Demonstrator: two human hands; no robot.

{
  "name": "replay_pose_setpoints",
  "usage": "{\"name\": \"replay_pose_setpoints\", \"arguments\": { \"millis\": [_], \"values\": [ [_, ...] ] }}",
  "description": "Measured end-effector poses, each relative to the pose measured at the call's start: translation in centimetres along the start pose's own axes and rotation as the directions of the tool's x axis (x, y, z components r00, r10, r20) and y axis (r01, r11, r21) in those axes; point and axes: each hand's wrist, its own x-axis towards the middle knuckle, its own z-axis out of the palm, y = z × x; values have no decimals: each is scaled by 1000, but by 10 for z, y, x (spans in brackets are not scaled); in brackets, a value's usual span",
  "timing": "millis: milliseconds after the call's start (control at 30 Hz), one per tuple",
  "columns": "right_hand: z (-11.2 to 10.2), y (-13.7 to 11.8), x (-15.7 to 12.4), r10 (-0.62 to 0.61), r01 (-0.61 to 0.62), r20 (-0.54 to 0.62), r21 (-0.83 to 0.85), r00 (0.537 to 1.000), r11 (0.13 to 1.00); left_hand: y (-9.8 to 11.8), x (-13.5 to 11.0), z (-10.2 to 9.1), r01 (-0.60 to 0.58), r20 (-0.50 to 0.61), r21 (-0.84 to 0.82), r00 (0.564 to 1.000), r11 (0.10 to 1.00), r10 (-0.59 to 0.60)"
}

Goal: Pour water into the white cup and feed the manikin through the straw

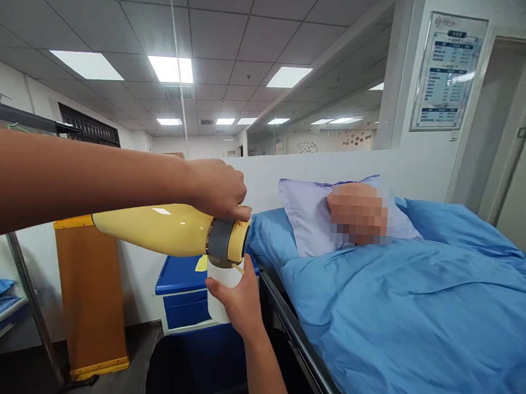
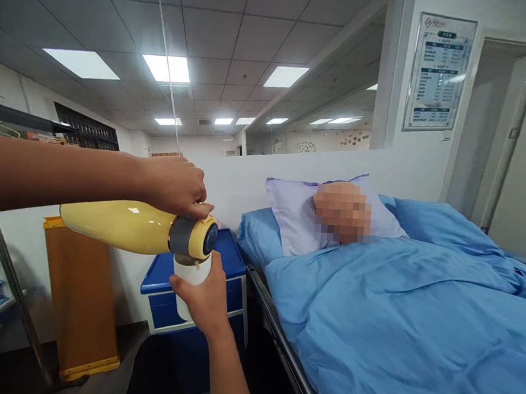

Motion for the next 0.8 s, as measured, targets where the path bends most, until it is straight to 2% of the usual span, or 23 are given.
{"name": "replay_pose_setpoints", "arguments": {
  "millis": [133,333,500,800],
  "values": [
    [1,-3,-1,1,-1,6,-7,1000,1000,-1,-2,0,-41,71,60,997,997,36],
    [5,-1,-2,27,-28,34,33,999,999,-5,-8,4,-47,72,56,996,997,43],
    [5,2,-2,26,-26,30,3,999,1000,-8,-12,6,-62,64,67,996,996,58],
    [10,4,-4,24,-24,40,-17,999,1000,-3,-14,11,-93,69,36,993,995,90]
  ]
}}
